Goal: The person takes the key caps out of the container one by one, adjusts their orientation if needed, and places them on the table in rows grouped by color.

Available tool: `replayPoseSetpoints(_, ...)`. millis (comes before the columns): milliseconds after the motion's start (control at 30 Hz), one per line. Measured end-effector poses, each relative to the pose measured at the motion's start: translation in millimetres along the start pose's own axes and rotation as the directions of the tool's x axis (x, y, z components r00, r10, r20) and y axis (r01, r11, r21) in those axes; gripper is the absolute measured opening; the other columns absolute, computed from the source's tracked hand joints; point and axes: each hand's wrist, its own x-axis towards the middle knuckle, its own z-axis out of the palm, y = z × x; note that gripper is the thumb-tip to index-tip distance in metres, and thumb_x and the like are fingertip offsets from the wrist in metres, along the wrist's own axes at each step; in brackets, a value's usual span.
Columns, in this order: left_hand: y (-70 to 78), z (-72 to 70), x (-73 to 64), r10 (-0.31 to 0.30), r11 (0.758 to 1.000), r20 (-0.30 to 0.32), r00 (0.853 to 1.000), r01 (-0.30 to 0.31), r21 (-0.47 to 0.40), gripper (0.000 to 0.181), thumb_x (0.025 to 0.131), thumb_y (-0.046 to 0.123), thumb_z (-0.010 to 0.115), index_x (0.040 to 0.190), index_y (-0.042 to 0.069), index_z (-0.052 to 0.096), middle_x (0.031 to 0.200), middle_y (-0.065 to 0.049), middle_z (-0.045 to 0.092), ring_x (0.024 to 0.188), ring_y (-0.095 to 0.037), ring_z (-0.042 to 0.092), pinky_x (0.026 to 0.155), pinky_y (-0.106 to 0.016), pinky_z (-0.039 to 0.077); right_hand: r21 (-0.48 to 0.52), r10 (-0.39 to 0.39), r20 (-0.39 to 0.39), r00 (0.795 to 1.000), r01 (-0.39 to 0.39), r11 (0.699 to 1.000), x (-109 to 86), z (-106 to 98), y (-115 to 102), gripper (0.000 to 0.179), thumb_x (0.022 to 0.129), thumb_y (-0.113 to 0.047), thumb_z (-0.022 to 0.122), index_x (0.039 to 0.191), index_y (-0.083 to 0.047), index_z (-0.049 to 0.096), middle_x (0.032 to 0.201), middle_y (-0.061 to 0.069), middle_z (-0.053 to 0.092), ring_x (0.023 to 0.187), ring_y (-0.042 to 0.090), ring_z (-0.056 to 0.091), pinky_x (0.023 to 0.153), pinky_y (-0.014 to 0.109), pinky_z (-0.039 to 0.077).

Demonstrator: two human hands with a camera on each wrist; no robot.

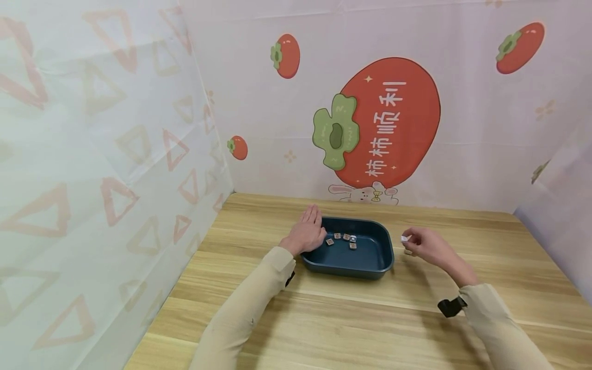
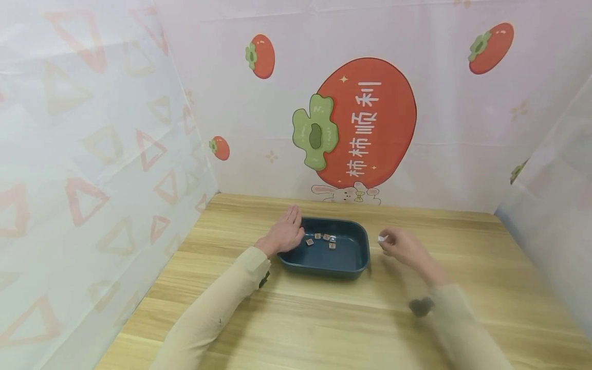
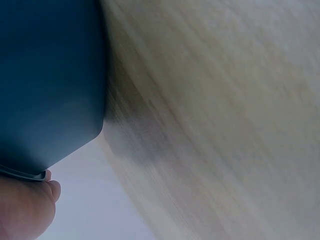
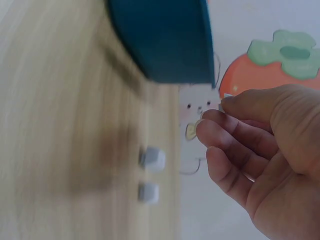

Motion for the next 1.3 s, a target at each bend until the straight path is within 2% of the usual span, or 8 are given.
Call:
replayPoseSetpoints(233,-0.8,1.9,1.7,-0.002,1.0,-0.002,1.0,0.002,0.001,0.063,0.105,0.033,0.024,0.157,0.002,0.009,0.167,-0.012,-0.003,0.155,-0.025,-0.004,0.126,-0.038,0.005,0.01,0.042,0.024,0.999,-0.042,0.999,-10.1,-5.4,17.2,0.022,0.091,-0.005,0.061,0.107,0.01,0.063,0.078,0.012,0.069,0.065,0.018,0.064,0.054,0.024,0.05)
replayPoseSetpoints(567,-2.2,4.6,3.0,-0.007,1.0,0.003,1.0,0.007,0.009,0.063,0.105,0.034,0.024,0.157,0.002,0.009,0.166,-0.012,-0.003,0.155,-0.025,-0.004,0.126,-0.039,0.006,-0.025,0.067,-0.015,0.998,-0.068,0.997,-19.9,-8.1,41.0,0.025,0.09,-0.006,0.064,0.107,0.011,0.063,0.076,0.01,0.069,0.062,0.015,0.062,0.051,0.023,0.046)
replayPoseSetpoints(867,-1.5,3.7,2.8,-0.006,1.0,0.002,1.0,0.006,0.005,0.063,0.105,0.034,0.024,0.157,0.002,0.009,0.167,-0.012,-0.003,0.155,-0.025,-0.004,0.126,-0.039,0.006,-0.104,0.057,-0.044,0.997,-0.062,0.993,-25.2,-10.5,57.0,0.022,0.089,-0.011,0.067,0.102,0.006,0.067,0.074,0.004,0.066,0.062,0.005,0.052,0.054,0.024,0.041)
replayPoseSetpoints(1133,-0.4,4.2,2.8,-0.004,1.0,0.007,1.0,0.004,0.009,0.063,0.105,0.034,0.023,0.157,0.001,0.009,0.167,-0.014,0.0,0.155,-0.025,-0.004,0.126,-0.038,0.007,-0.112,0.093,-0.003,0.996,-0.092,0.989,-30.6,-7.8,73.9,0.024,0.088,-0.012,0.067,0.103,0.007,0.066,0.073,0.004,0.064,0.062,0.01,0.052,0.053,0.024,0.041)
replayPoseSetpoints(1300,-0.3,3.2,2.6,-0.011,1.0,0.005,1.0,0.011,0.001,0.063,0.105,0.033,0.024,0.157,0.001,0.009,0.167,-0.013,-0.002,0.155,-0.025,-0.004,0.126,-0.038,0.006,-0.066,0.129,0.044,0.991,-0.126,0.99,-31.3,-5.0,81.6,0.023,0.091,-0.012,0.064,0.106,0.005,0.065,0.069,0.001,0.062,0.056,0.01,0.054,0.048,0.025,0.044)
